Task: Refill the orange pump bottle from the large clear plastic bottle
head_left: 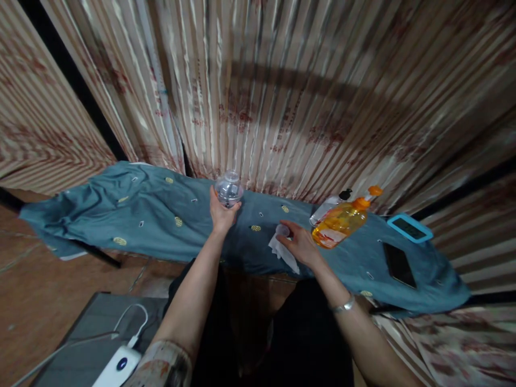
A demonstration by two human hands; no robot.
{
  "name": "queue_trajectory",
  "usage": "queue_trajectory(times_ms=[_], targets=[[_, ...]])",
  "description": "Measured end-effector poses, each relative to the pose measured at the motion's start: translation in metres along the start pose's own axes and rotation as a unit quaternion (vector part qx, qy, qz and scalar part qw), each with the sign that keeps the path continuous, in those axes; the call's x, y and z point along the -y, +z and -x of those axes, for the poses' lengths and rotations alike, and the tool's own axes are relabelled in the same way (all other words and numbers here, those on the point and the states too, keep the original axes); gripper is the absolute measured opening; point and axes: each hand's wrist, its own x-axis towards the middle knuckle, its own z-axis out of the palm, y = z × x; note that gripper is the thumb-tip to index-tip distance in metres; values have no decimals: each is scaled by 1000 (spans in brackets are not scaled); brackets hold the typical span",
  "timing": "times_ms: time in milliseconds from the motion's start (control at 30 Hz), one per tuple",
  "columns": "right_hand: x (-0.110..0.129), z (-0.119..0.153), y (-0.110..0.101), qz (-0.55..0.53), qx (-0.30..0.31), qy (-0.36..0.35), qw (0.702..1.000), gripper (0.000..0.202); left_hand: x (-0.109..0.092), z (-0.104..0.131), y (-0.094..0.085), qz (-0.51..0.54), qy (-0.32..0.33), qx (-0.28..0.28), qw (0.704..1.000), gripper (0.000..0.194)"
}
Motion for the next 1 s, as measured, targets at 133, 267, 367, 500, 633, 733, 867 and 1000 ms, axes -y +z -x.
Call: queue_trajectory(times_ms=[133,267,367,500,633,733,867,1000], targets=[[30,-45,-19,-4,-21,-36,999,42,4,15,1,-57,101,24,993,110],[44,-68,-36,3,-43,-76,996,41,0,30,5,-122,178,53,975,105],[47,-67,-42,1,-45,-101,994,43,-3,35,8,-161,216,76,960,99],[43,-57,-45,-13,-44,-102,994,47,-4,38,9,-196,235,98,947,94],[34,-50,-48,-23,-35,-102,994,45,-5,42,10,-206,254,132,936,89],[27,-46,-54,-18,-19,-112,993,41,-8,46,11,-212,261,148,930,88],[21,-43,-62,-10,6,-124,992,41,-10,50,14,-213,263,163,927,88],[15,-44,-66,-4,28,-118,993,43,-9,52,19,-207,268,166,926,87]])
